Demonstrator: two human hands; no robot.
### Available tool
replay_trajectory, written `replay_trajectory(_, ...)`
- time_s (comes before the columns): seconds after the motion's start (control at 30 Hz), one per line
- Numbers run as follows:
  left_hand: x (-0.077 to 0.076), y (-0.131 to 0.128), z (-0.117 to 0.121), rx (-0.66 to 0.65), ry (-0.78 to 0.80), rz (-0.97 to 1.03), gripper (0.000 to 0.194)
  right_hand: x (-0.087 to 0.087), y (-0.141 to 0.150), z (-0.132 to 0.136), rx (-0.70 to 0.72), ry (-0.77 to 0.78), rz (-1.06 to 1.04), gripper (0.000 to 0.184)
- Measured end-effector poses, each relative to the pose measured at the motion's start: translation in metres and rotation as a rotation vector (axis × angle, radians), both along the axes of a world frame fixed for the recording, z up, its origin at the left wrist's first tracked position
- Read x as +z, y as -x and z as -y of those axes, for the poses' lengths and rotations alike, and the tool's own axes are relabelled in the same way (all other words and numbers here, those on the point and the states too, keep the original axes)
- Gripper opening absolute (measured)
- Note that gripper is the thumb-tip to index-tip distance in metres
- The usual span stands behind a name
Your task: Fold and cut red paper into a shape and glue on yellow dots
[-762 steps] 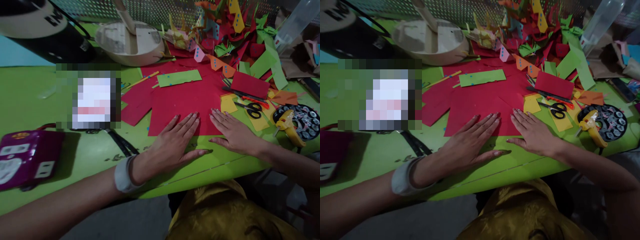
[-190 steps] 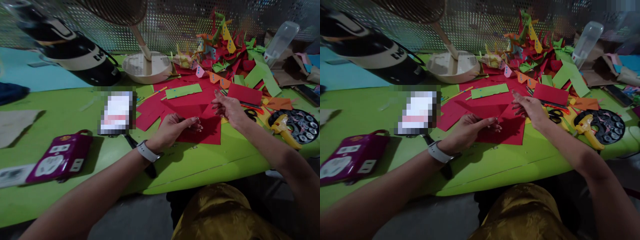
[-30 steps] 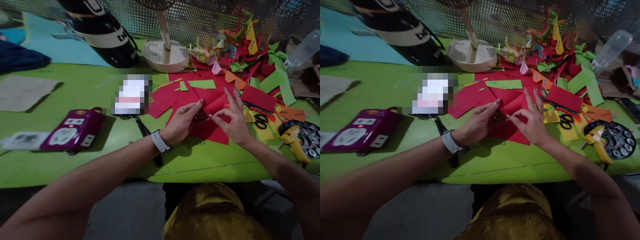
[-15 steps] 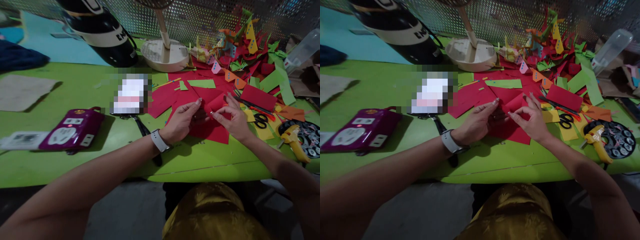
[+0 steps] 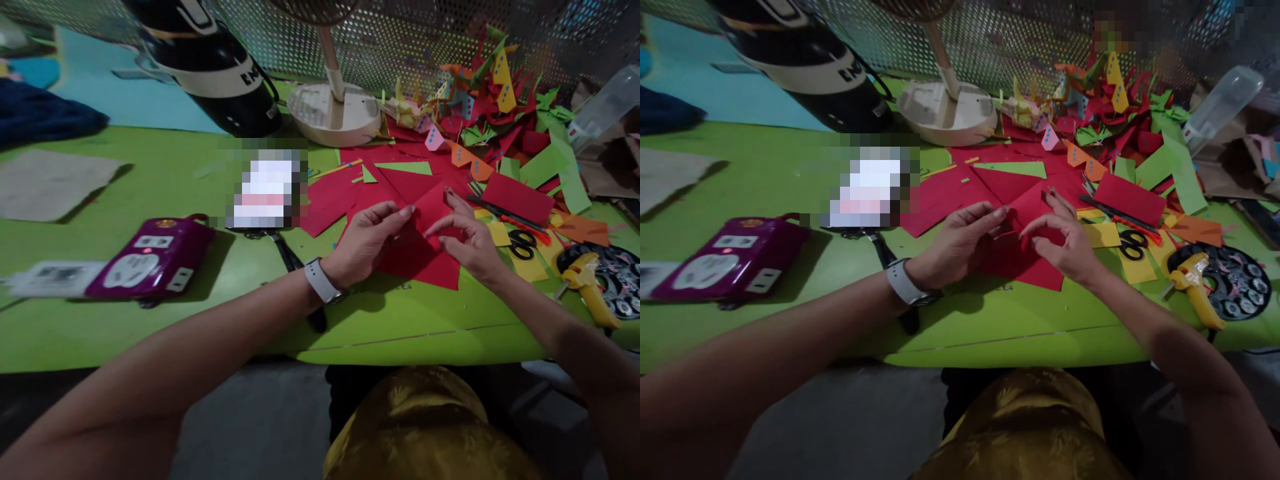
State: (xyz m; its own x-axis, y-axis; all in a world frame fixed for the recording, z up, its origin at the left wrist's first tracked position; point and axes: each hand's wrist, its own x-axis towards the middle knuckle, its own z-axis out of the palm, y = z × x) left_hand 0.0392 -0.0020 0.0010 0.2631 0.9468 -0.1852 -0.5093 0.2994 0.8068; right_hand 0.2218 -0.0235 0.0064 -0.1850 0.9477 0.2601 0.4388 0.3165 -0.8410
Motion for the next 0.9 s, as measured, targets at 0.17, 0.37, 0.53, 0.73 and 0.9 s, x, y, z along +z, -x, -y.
replay_trajectory(0.17, -0.004, 0.004, -0.006, 0.099, -0.017, -0.080, 0.023, 0.005, -0.004, 0.001, 0.081, -0.027, 0.058, 0.018)
replay_trajectory(0.37, -0.004, 0.008, -0.008, -0.020, -0.113, -0.153, 0.020, -0.002, -0.008, -0.009, -0.168, -0.164, -0.345, 0.011)
replay_trajectory(0.53, 0.000, 0.013, -0.012, -0.104, -0.087, -0.214, 0.024, 0.011, -0.012, -0.018, -0.203, -0.004, -0.380, 0.016)
replay_trajectory(0.73, 0.008, 0.020, -0.022, -0.199, -0.009, -0.293, 0.020, 0.078, -0.034, 0.000, -0.161, -0.193, -0.389, 0.003)
replay_trajectory(0.9, 0.009, 0.022, -0.027, -0.189, 0.137, -0.381, 0.012, 0.104, -0.066, 0.016, -0.194, -0.028, 0.245, 0.006)
